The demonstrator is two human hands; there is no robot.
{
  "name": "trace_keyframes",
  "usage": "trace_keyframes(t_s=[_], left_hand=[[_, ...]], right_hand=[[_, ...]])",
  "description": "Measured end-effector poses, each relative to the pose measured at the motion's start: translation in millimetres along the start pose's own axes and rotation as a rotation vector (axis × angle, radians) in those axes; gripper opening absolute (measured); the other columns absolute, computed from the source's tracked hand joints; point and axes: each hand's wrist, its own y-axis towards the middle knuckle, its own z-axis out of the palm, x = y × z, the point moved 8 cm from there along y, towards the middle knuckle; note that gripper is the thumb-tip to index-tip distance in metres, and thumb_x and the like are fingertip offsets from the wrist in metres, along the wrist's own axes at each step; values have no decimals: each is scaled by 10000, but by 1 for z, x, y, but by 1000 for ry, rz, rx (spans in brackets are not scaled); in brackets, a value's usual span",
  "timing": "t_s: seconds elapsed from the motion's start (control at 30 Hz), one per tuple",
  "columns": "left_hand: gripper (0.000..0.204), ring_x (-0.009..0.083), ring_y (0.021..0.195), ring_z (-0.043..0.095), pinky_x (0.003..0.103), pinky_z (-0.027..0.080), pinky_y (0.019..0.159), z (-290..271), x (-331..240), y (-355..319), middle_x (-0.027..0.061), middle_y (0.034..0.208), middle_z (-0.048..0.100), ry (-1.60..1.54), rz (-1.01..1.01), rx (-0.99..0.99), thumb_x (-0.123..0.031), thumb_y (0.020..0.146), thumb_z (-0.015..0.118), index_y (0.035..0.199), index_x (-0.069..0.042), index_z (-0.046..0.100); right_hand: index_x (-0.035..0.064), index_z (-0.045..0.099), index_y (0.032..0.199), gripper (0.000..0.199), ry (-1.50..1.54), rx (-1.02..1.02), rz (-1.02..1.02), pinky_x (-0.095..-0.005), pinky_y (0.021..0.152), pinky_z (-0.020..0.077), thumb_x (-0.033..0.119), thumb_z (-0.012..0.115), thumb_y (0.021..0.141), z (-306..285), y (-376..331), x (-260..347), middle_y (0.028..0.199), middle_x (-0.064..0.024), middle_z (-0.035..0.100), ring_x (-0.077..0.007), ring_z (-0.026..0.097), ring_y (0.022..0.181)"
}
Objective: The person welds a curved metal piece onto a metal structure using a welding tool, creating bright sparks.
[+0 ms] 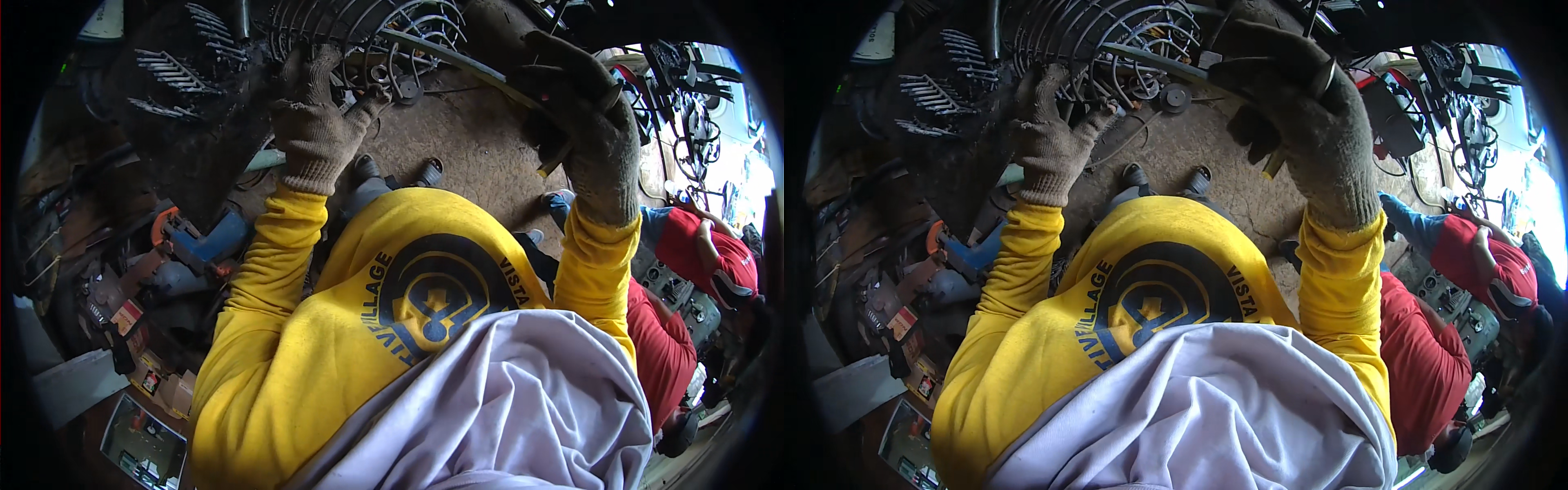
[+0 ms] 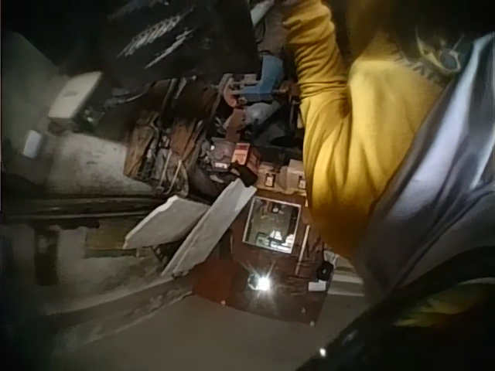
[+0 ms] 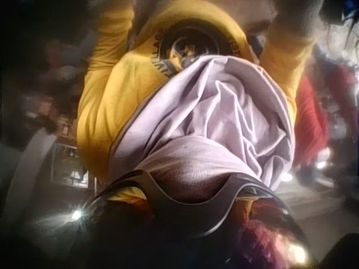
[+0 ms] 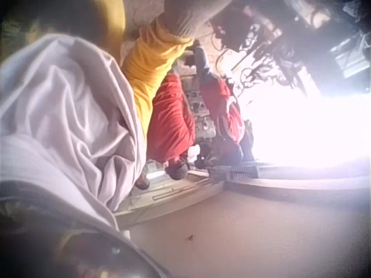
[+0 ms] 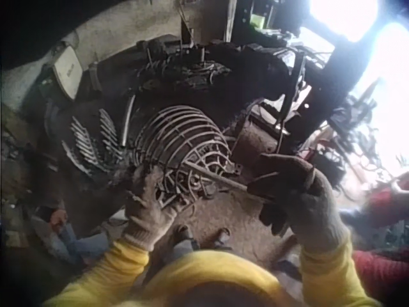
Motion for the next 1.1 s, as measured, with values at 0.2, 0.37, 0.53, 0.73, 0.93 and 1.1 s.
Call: trace_keyframes(t_s=[0.2,0.37,0.53,0.73,0.93,1.1], left_hand=[[838,386,1265,543,478,516,1023,4,-1,1,209,1388,519,4,-11,-34,-496,720,897,1359,-85,543],[733,335,1168,602,448,546,956,4,1,2,179,1293,577,-28,36,-128,-466,750,888,1294,-80,585],[551,293,969,673,402,567,864,-10,25,24,120,1074,659,-136,-45,-216,-424,850,822,1213,-61,622],[353,268,955,714,384,573,822,-1,55,97,132,1078,732,52,-96,-214,-337,989,637,1224,-75,649],[326,259,888,719,375,563,780,40,96,134,110,982,754,-280,-305,-11,-338,982,646,1132,-49,672],[313,276,892,717,390,559,776,38,93,136,132,961,751,-326,-274,-31,-336,973,648,1103,-56,698]], right_hand=[[18,613,1333,340,-8,-181,-135,-205,480,440,90,570,1004,-9,2,-5,969,-104,758,-85,610,564],[-46,526,1381,384,-104,-266,-249,-188,429,324,138,533,1044,-10,1,-5,830,-60,701,-26,461,476],[-64,529,1365,376,-124,-269,-282,-192,427,331,153,534,1057,-11,1,0,830,-59,695,-32,467,474],[19,607,1317,336,-96,-275,-107,-214,505,439,208,600,1040,-1,-10,1,939,-87,734,-65,575,576],[41,622,1311,333,-2,-324,31,-219,516,438,232,609,1039,-7,-17,-3,951,-77,719,-75,561,578],[58,635,1308,326,48,-362,68,-216,508,433,238,615,1037,-16,-11,-15,950,-61,715,-72,565,579]])
